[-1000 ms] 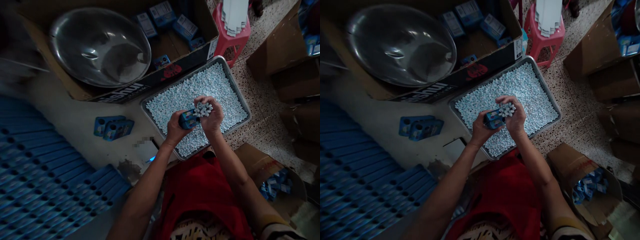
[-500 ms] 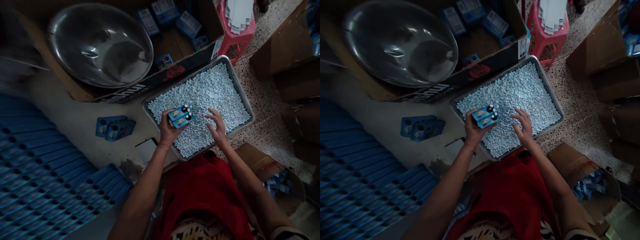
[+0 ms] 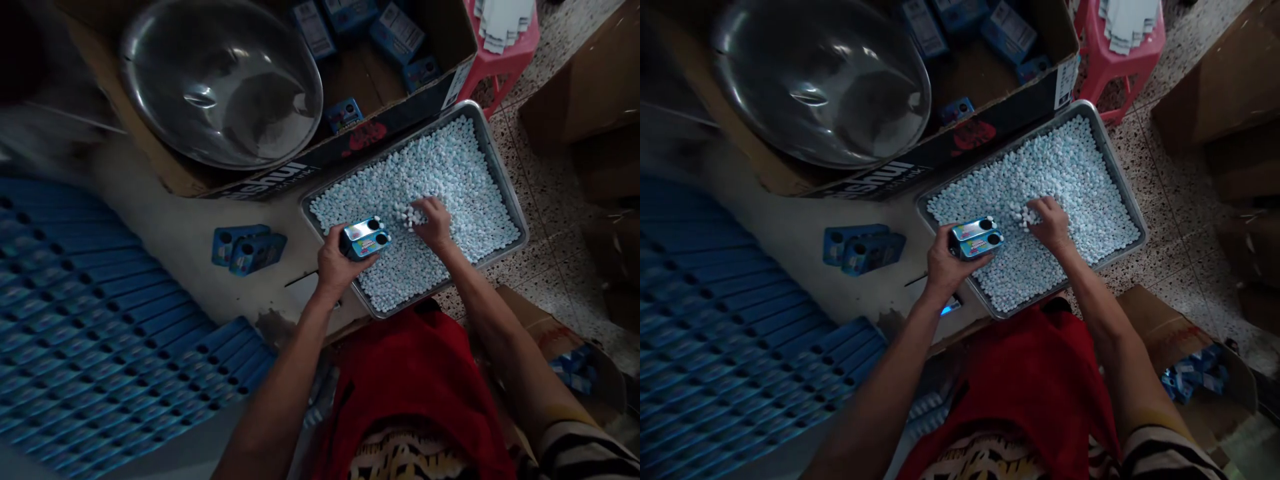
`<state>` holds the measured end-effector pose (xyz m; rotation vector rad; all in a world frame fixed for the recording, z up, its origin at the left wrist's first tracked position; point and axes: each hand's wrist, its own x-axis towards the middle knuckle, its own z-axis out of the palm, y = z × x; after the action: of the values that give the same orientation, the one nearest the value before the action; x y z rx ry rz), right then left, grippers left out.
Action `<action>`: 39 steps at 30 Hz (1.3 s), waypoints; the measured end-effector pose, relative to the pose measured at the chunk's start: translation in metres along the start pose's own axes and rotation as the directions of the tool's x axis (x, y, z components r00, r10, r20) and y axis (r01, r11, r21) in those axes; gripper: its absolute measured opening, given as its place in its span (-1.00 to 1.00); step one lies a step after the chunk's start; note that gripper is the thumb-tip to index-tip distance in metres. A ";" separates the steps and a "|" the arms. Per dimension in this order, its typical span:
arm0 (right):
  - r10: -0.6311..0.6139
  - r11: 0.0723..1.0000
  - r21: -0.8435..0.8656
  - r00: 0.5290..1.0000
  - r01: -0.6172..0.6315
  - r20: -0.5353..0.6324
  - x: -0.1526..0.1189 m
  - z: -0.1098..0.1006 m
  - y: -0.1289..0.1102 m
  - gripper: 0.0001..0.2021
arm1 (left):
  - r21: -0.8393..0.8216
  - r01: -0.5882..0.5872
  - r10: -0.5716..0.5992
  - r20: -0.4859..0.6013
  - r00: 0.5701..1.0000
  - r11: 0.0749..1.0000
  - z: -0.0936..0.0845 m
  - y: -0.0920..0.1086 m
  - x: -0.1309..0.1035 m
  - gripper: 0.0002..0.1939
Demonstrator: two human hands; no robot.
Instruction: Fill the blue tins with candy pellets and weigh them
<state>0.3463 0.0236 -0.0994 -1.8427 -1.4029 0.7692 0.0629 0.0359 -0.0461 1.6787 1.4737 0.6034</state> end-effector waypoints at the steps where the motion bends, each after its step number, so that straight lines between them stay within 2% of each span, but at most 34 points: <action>1: 0.085 0.985 0.157 0.994 -0.074 -0.062 0.001 0.002 -0.010 -0.71 | 0.012 0.004 -0.004 -0.003 1.000 1.000 0.002 0.001 -0.001 -0.17; 2: 0.167 0.936 0.324 0.983 -0.135 -0.073 0.000 0.005 -0.022 -0.68 | 0.027 0.004 -0.004 -0.005 1.000 1.000 0.003 0.002 -0.001 -0.17; 4: 0.249 0.777 0.591 0.968 -0.218 0.029 -0.008 0.008 -0.051 -0.60 | 0.053 -0.003 0.003 0.001 1.000 0.999 0.006 0.003 -0.001 -0.17; 6: 0.212 0.653 0.716 0.968 -0.245 0.137 -0.018 0.009 -0.082 -0.53 | 0.057 -0.006 0.005 0.019 1.000 0.998 0.009 0.006 -0.002 -0.16; 7: 0.189 0.629 0.743 0.972 -0.231 0.142 -0.022 0.008 -0.096 -0.51 | 0.052 -0.009 0.007 0.026 1.000 0.999 0.009 0.007 -0.002 -0.15; 10: 0.183 0.654 0.746 0.983 -0.126 0.006 -0.029 0.006 -0.126 -0.47 | 0.023 -0.059 0.058 0.041 0.997 0.998 0.011 0.014 -0.002 -0.15; 13: 0.167 0.687 0.726 0.977 -0.020 -0.132 -0.031 0.007 -0.138 -0.46 | -0.023 -0.103 0.103 0.028 0.994 0.994 0.014 0.018 -0.001 -0.20; 17: 0.032 0.717 0.697 0.997 0.023 -0.066 -0.036 0.002 -0.144 -0.40 | -0.075 -0.088 0.094 0.077 0.993 0.993 0.019 0.017 -0.002 -0.23; 19: -0.052 0.756 0.652 0.998 0.060 -0.032 -0.037 -0.009 -0.141 -0.37 | -0.100 -0.075 0.083 0.079 0.993 0.992 0.021 0.013 -0.003 -0.22; 21: -0.114 0.836 0.537 0.993 0.116 -0.038 -0.032 -0.025 -0.129 -0.38 | -0.129 -0.066 0.071 0.034 0.997 0.989 0.021 0.009 -0.004 -0.20; 24: -0.116 0.984 0.126 0.990 0.125 -0.075 -0.008 -0.046 -0.087 -0.46 | -0.174 -0.087 0.098 0.056 0.994 0.981 0.019 0.001 -0.002 -0.17; 25: -0.107 0.993 -0.052 0.992 0.103 -0.070 0.004 -0.048 -0.070 -0.43 | -0.176 -0.090 0.102 0.058 0.993 0.980 0.019 -0.001 -0.001 -0.16; 27: -0.091 0.932 -0.352 0.996 0.090 0.013 0.026 -0.044 -0.037 -0.33 | -0.152 -0.095 0.100 0.026 0.995 0.984 0.017 -0.005 0.001 -0.15; 28: -0.084 0.890 -0.446 0.995 0.097 0.049 0.035 -0.038 -0.024 -0.28 | -0.129 -0.103 0.105 0.009 0.994 0.986 0.016 -0.007 0.002 -0.15; 30: -0.078 0.847 -0.521 0.994 0.105 0.074 0.044 -0.020 -0.009 -0.24 | -0.069 -0.124 0.123 -0.012 0.992 0.990 0.013 -0.009 0.001 -0.16; 33: -0.018 0.918 -0.396 0.999 0.004 -0.032 0.041 0.010 -0.013 -0.41 | 0.043 -0.106 0.109 -0.058 0.992 0.993 0.006 -0.008 -0.006 -0.17; 35: 0.129 0.975 -0.171 0.987 -0.144 -0.092 0.033 0.025 -0.028 -0.56 | 0.104 -0.072 0.080 -0.078 0.994 0.992 0.002 -0.006 -0.011 -0.17; 36: 0.230 0.973 -0.009 0.970 -0.231 -0.083 0.029 0.030 -0.037 -0.60 | 0.129 -0.055 0.065 -0.079 0.995 0.990 0.000 -0.005 -0.013 -0.16; 37: 0.327 0.931 0.180 0.945 -0.316 -0.032 0.025 0.033 -0.047 -0.61 | 0.152 -0.039 0.051 -0.077 0.996 0.988 -0.001 -0.004 -0.014 -0.16; 39: 0.428 0.718 0.543 0.892 -0.435 0.148 0.015 0.036 -0.069 -0.58 | 0.194 -0.017 0.033 -0.080 0.996 0.981 -0.002 -0.003 -0.015 -0.17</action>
<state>0.2828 0.0564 -0.0656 -1.6774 -0.6173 1.2760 0.0570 0.0218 -0.0452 1.8420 1.6161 0.5638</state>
